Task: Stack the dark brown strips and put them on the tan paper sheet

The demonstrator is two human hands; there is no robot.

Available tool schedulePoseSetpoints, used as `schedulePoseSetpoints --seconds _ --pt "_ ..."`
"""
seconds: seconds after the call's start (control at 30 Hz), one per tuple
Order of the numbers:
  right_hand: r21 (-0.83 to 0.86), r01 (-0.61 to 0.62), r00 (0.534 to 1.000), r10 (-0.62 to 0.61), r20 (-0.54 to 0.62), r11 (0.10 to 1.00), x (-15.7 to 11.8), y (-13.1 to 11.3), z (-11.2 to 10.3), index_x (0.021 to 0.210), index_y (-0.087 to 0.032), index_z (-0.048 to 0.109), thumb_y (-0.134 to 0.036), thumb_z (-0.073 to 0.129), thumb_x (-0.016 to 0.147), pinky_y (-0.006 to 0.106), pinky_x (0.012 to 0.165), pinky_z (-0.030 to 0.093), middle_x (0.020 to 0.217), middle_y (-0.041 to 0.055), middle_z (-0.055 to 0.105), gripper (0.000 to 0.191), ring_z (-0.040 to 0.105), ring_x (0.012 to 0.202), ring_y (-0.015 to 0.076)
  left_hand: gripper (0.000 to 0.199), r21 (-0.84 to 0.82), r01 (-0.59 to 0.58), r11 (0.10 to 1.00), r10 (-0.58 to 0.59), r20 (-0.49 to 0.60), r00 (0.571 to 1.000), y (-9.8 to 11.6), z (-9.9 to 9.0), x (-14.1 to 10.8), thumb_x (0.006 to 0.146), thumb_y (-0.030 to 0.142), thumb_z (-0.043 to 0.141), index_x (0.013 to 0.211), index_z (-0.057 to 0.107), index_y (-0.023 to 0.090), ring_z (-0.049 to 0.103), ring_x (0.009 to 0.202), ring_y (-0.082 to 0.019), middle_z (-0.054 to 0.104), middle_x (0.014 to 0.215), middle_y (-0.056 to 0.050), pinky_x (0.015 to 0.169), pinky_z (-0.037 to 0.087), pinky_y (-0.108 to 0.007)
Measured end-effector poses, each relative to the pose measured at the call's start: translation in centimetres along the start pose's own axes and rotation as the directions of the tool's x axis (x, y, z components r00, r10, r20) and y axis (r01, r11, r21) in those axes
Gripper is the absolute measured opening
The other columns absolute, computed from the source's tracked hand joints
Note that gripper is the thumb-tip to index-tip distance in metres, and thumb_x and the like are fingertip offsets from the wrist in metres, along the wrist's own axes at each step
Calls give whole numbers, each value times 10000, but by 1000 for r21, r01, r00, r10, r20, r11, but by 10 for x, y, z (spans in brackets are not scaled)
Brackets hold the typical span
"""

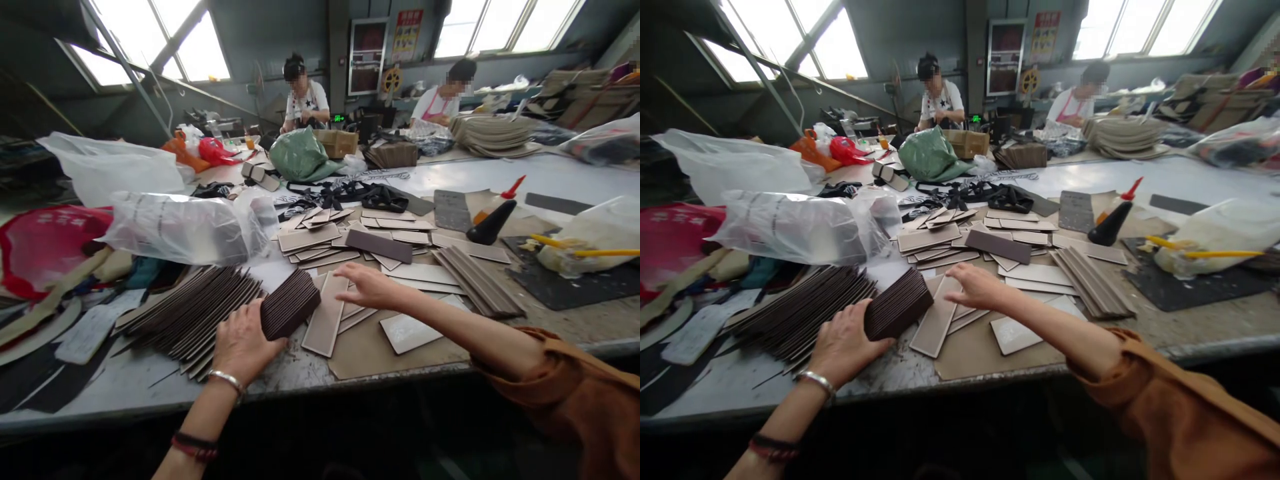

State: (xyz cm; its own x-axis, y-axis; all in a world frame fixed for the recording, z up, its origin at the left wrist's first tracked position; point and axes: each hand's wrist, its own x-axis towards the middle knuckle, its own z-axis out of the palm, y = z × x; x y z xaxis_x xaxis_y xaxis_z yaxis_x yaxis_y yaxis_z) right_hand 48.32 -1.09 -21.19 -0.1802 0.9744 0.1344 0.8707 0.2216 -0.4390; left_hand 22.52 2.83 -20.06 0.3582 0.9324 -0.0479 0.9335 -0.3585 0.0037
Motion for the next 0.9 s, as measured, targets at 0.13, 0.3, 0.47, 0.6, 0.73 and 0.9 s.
schedulePoseSetpoints --seconds 0.13,0.3,0.47,0.6,0.73,0.9 --pt "-237 289 930 -213 300 928 -19 14 7 1358 -139 407 -470 792 630 453 1051 266 1390 190 353 888 315 1281 337 805 -27 130 991 -130 -6 992 -18 6 -10 640 567 536 1283 363 113 476 1121 -304 503 1230 -155 912 373 -420" --pt "-342 483 867 -387 314 806 -9 28 31 1279 -56 472 -385 622 834 429 994 353 1279 224 463 573 437 1190 303 782 22 134 991 -133 -30 991 -19 17 -16 644 536 544 1279 374 110 493 1078 -319 528 1182 -159 897 379 -425" --pt "-431 526 846 -396 359 733 5 19 21 1123 -63 540 -149 424 920 395 824 448 1068 192 580 250 554 985 253 785 -25 135 991 -135 -3 991 -19 15 -18 671 582 506 1276 363 103 507 1069 -351 513 1199 -185 889 399 -460" --pt "-418 439 881 -289 375 796 23 7 -6 1030 -112 554 -121 408 920 329 765 447 970 116 616 183 573 899 216 849 -130 199 971 -196 35 980 -23 9 -18 664 642 487 1290 339 88 479 1132 -393 482 1241 -220 920 395 -505" --pt "-358 363 905 -234 355 861 41 6 -19 1077 -122 521 -122 472 876 293 763 442 1020 103 609 208 572 925 207 850 -247 239 939 -241 25 970 -30 9 -19 645 653 506 1279 344 111 476 1134 -419 475 1263 -204 909 409 -538" --pt "-333 367 911 -263 318 869 58 20 -11 1049 -121 524 -173 564 840 287 767 436 1055 106 578 219 557 924 206 873 -226 259 939 -259 31 965 -31 10 -25 631 664 509 1275 352 96 466 1143 -420 482 1253 -220 938 389 -548"
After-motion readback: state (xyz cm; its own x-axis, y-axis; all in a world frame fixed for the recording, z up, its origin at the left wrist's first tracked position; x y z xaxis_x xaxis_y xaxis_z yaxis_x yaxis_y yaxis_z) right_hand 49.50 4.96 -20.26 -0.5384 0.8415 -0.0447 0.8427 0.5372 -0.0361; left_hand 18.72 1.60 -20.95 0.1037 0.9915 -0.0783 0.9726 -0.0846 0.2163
